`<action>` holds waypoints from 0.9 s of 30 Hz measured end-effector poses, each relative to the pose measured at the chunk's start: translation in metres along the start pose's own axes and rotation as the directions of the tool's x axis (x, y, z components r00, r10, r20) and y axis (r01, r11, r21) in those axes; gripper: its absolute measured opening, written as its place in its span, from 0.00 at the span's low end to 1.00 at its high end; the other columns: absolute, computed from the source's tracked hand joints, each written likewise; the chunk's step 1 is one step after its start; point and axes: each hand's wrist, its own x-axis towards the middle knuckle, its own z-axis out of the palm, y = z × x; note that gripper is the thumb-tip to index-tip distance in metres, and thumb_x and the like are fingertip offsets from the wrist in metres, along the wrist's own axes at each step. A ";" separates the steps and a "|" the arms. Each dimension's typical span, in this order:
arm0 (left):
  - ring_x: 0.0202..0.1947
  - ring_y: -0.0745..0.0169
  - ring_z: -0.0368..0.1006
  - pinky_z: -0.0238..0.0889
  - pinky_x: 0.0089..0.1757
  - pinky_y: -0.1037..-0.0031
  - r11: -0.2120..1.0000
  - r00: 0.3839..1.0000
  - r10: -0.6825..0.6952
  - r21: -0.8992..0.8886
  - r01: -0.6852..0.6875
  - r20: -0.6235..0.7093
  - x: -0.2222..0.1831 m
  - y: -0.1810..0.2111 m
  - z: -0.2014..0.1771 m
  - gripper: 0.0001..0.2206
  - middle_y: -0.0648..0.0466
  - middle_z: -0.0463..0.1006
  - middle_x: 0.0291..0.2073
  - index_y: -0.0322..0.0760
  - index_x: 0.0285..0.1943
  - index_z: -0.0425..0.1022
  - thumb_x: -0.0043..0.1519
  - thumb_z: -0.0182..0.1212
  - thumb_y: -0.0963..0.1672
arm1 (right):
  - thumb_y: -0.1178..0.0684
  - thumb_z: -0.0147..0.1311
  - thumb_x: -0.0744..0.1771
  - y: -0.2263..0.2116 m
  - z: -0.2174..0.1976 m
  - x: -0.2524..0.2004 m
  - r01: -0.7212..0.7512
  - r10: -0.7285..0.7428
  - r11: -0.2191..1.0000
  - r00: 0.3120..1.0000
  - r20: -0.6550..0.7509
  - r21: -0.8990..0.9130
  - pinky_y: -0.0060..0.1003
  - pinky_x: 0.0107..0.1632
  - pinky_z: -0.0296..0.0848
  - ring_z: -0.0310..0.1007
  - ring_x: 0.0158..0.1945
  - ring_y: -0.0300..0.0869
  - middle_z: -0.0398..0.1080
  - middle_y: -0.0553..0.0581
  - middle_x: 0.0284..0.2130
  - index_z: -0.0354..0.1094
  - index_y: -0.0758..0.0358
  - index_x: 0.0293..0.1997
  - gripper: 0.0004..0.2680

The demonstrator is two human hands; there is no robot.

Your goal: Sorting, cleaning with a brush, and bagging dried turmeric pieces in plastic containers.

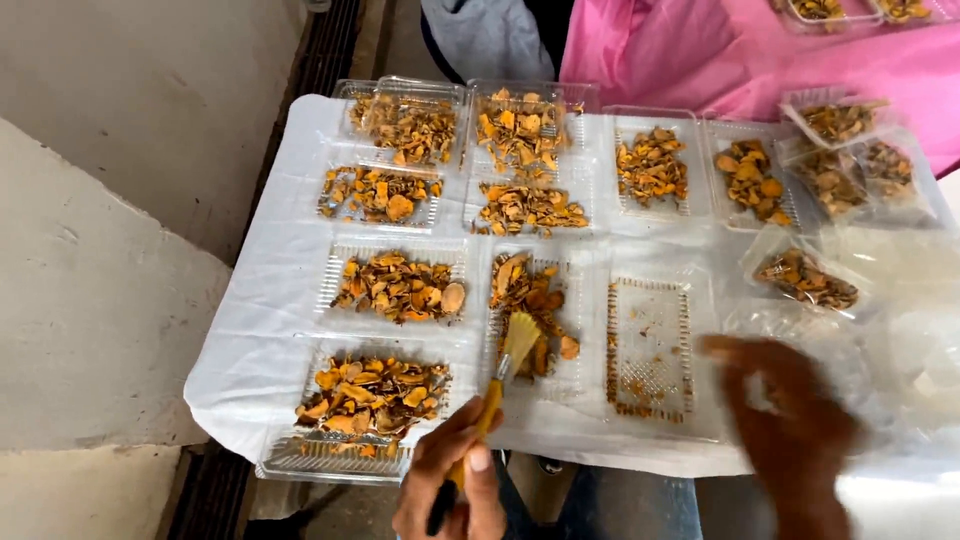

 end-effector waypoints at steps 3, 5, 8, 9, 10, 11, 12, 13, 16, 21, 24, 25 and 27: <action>0.43 0.50 0.88 0.90 0.39 0.74 0.997 0.998 -0.058 -0.045 0.056 -0.035 0.003 -0.005 0.001 0.09 0.38 0.82 0.48 0.32 0.46 0.72 0.69 0.54 0.45 | 0.66 0.57 0.73 0.060 -0.039 -0.019 -0.140 0.138 0.978 0.990 -0.022 -0.152 0.42 0.57 0.72 0.75 0.57 0.49 0.77 0.63 0.51 0.76 0.70 0.55 0.06; 0.46 0.45 0.86 0.90 0.42 0.69 0.993 0.992 -0.088 -0.088 0.080 -0.095 0.004 -0.002 0.009 0.10 0.36 0.82 0.45 0.27 0.45 0.73 0.67 0.55 0.43 | 0.70 0.58 0.77 0.095 -0.053 -0.026 -0.076 0.071 0.978 0.997 -0.034 -0.195 0.50 0.49 0.78 0.77 0.56 0.58 0.76 0.75 0.52 0.74 0.83 0.61 0.05; 0.46 0.45 0.85 0.90 0.41 0.68 0.992 0.988 -0.113 -0.073 0.105 -0.110 0.006 0.003 0.013 0.10 0.35 0.82 0.44 0.25 0.44 0.75 0.66 0.56 0.43 | 0.53 0.61 0.69 0.112 -0.050 -0.025 0.038 0.048 0.879 0.985 0.168 -0.474 0.44 0.41 0.80 0.74 0.20 0.46 0.80 0.58 0.57 0.79 0.53 0.60 0.12; 0.44 0.46 0.86 0.90 0.40 0.70 0.995 0.991 -0.096 -0.033 0.093 -0.098 0.006 0.003 0.010 0.10 0.37 0.83 0.44 0.28 0.44 0.74 0.66 0.55 0.43 | 0.55 0.62 0.71 0.104 -0.043 -0.024 0.062 -0.011 0.887 0.994 0.113 -0.457 0.45 0.47 0.78 0.77 0.36 0.47 0.80 0.57 0.53 0.80 0.55 0.60 0.11; 0.42 0.47 0.87 0.90 0.40 0.72 0.997 0.993 -0.079 0.008 0.080 -0.084 0.006 0.004 0.008 0.09 0.38 0.83 0.45 0.30 0.44 0.74 0.67 0.55 0.44 | 0.57 0.64 0.72 0.096 -0.037 -0.023 0.086 -0.068 0.893 0.996 0.055 -0.441 0.45 0.54 0.77 0.80 0.52 0.48 0.81 0.55 0.49 0.81 0.57 0.61 0.10; 0.42 0.47 0.87 0.90 0.40 0.72 0.997 0.993 -0.081 0.014 0.082 -0.080 0.006 0.005 0.006 0.09 0.38 0.83 0.45 0.30 0.44 0.74 0.67 0.55 0.44 | 0.57 0.64 0.72 0.073 -0.023 -0.014 0.082 -0.063 0.896 0.996 0.058 -0.437 0.45 0.54 0.77 0.80 0.52 0.48 0.81 0.55 0.49 0.81 0.57 0.61 0.10; 0.40 0.48 0.88 0.88 0.39 0.74 0.997 0.995 -0.059 0.040 0.062 -0.079 0.007 0.007 0.004 0.09 0.39 0.83 0.45 0.30 0.44 0.75 0.66 0.56 0.44 | 0.53 0.61 0.70 0.050 -0.009 -0.005 0.049 -0.008 0.942 0.992 0.124 -0.332 0.44 0.55 0.74 0.79 0.50 0.47 0.80 0.54 0.46 0.81 0.55 0.56 0.09; 0.39 0.50 0.89 0.87 0.38 0.76 0.998 0.996 -0.032 0.059 0.037 -0.077 0.008 0.008 0.005 0.08 0.39 0.83 0.45 0.30 0.44 0.75 0.66 0.56 0.43 | 0.50 0.58 0.68 0.028 0.003 0.006 0.007 0.037 0.974 0.981 0.188 -0.228 0.43 0.57 0.71 0.77 0.47 0.46 0.80 0.53 0.43 0.80 0.52 0.52 0.09; 0.36 0.52 0.90 0.85 0.36 0.77 0.995 0.991 -0.081 0.058 0.087 -0.102 -0.001 0.012 0.008 0.09 0.39 0.84 0.45 0.31 0.42 0.77 0.65 0.58 0.45 | 0.58 0.53 0.67 -0.007 0.051 0.025 0.305 -0.295 0.951 0.852 0.433 0.047 0.52 0.54 0.67 0.74 0.46 0.47 0.77 0.51 0.40 0.74 0.56 0.59 0.14; 0.38 0.57 0.91 0.82 0.36 0.78 0.953 0.949 -0.288 0.062 0.298 -0.124 -0.008 0.017 0.002 0.09 0.44 0.86 0.47 0.36 0.40 0.79 0.64 0.59 0.46 | 0.58 0.55 0.65 0.000 0.108 0.036 0.407 -0.252 0.906 0.739 0.625 -0.116 0.51 0.50 0.67 0.64 0.53 0.52 0.69 0.53 0.44 0.73 0.50 0.60 0.16; 0.37 0.56 0.90 0.84 0.36 0.77 0.967 0.963 -0.236 0.069 0.247 -0.131 -0.005 0.010 0.002 0.09 0.44 0.85 0.46 0.35 0.41 0.78 0.64 0.58 0.46 | 0.49 0.54 0.66 0.007 0.122 0.036 0.413 -0.189 0.891 0.715 0.673 -0.189 0.52 0.53 0.65 0.62 0.59 0.53 0.69 0.50 0.48 0.75 0.45 0.56 0.12; 0.36 0.55 0.90 0.84 0.37 0.76 0.983 0.979 -0.154 0.080 0.166 -0.132 -0.002 0.008 0.003 0.09 0.43 0.85 0.45 0.34 0.41 0.78 0.65 0.58 0.46 | 0.45 0.55 0.66 0.010 0.125 0.035 0.429 -0.195 0.878 0.724 0.662 -0.210 0.52 0.54 0.65 0.62 0.62 0.55 0.70 0.49 0.49 0.78 0.44 0.52 0.11; 0.36 0.55 0.90 0.85 0.37 0.76 0.984 0.982 -0.140 0.089 0.152 -0.129 -0.004 0.004 0.002 0.09 0.44 0.85 0.45 0.35 0.41 0.78 0.65 0.58 0.46 | 0.46 0.54 0.66 0.004 0.125 0.037 0.433 -0.205 0.881 0.711 0.672 -0.190 0.53 0.53 0.65 0.62 0.60 0.54 0.71 0.50 0.49 0.77 0.44 0.53 0.11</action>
